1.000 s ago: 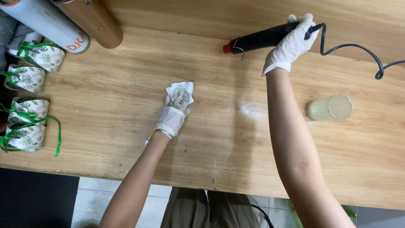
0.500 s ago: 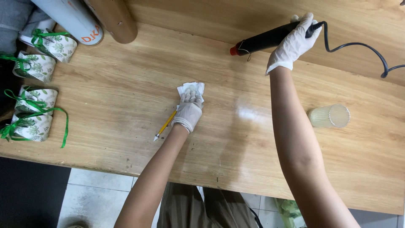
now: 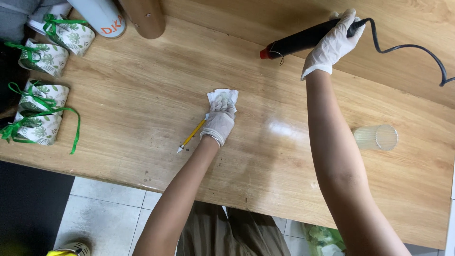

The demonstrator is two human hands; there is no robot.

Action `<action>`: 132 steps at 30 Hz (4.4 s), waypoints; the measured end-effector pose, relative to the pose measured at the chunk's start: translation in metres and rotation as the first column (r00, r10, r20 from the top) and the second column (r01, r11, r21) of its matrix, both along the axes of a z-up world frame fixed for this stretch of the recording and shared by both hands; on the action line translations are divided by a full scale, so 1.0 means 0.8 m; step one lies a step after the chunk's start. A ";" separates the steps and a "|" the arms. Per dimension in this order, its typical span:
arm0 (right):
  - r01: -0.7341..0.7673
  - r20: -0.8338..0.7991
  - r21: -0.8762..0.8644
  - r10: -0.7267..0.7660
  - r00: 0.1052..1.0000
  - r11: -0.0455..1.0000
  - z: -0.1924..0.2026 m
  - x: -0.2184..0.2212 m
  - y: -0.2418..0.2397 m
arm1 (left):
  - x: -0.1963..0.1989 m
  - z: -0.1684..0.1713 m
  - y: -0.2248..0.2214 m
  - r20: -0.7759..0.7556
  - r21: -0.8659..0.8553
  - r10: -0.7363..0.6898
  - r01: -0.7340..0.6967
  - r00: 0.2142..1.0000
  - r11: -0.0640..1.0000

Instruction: Cleaning and preparing a wooden workspace using a heat gun and a white cloth.

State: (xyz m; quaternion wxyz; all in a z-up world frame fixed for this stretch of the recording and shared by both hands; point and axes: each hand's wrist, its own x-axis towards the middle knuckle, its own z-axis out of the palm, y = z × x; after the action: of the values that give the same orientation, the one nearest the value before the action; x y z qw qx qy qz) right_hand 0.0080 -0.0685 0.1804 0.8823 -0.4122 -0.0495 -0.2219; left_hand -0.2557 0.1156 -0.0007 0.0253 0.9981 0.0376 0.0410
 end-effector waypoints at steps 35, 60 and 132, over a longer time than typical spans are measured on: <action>0.000 0.000 -0.244 0.000 1.000 0.970 -0.007 -0.037 -0.047 | 0.002 0.024 -0.006 -0.031 -0.103 0.068 -0.071 0.997 0.992; 0.115 -0.012 -0.124 -0.117 0.993 0.986 0.000 -0.090 -0.142 | 0.267 0.038 -0.008 0.179 0.050 -0.106 0.099 0.978 0.994; -0.340 -0.028 -0.153 0.340 0.940 0.928 -0.030 -0.036 -0.181 | -0.091 0.056 -0.092 0.173 -0.509 0.085 0.015 0.981 0.860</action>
State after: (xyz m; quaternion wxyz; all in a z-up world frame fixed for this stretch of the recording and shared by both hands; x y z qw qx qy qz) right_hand -0.0211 -0.2130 0.1564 0.8726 -0.4648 -0.1369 -0.0611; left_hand -0.3284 0.0420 0.0440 0.2901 0.9468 0.0625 0.1246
